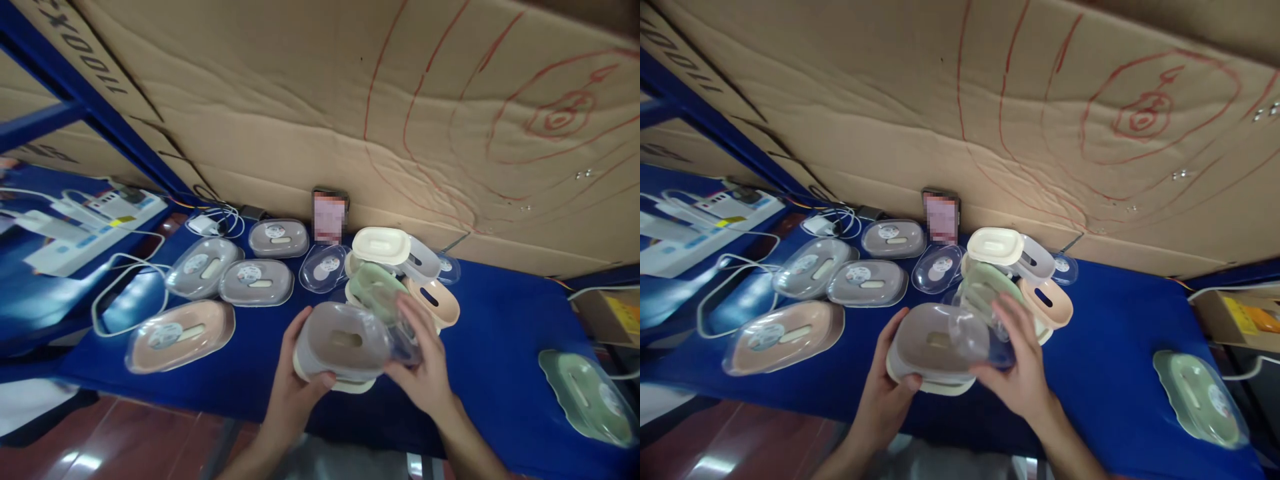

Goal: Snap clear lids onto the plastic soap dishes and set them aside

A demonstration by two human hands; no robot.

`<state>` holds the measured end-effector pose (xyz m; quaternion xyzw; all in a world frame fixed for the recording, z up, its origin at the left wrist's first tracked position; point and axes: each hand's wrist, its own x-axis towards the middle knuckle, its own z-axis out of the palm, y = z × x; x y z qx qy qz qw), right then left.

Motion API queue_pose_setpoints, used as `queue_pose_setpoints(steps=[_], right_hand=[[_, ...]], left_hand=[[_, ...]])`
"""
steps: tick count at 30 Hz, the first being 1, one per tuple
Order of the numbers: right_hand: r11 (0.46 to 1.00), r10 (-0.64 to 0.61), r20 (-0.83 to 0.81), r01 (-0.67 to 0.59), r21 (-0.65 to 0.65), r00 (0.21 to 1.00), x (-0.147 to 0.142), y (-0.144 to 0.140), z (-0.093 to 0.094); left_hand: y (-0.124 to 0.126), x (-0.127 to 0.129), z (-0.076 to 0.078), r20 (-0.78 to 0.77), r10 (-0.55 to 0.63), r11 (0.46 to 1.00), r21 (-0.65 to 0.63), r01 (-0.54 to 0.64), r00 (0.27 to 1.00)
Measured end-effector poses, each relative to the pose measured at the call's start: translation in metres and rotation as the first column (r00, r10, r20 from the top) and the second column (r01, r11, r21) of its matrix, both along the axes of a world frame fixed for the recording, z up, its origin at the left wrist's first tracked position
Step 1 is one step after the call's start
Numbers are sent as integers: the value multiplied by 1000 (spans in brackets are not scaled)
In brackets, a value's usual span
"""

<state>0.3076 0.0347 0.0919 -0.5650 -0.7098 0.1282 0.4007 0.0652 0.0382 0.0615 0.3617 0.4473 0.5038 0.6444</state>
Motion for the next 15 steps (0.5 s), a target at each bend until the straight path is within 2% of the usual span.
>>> queue_pose_setpoints(steps=[3,6,9,11,12,15], right_hand=[[986,-165,157,161,37,974,14,24,-2],[990,-141,241,138,30,960,25,43,-9],[993,-112,273,96,74,955,26,43,-8],[996,-35,254,13,88,967,20,35,1],[994,53,248,-76,84,967,15,30,8],[927,346,286,-372,42,894,-4,16,26]], left_hand=[[4,-11,-13,-61,107,994,-14,-108,992],[8,-21,-19,-97,128,992,13,-128,987],[7,-22,-18,-82,95,995,2,-95,992],[4,-18,-15,-56,74,997,-13,-74,996],[2,-14,-13,-37,66,998,-16,-66,997],[0,-2,-10,40,41,999,-5,-41,998]])
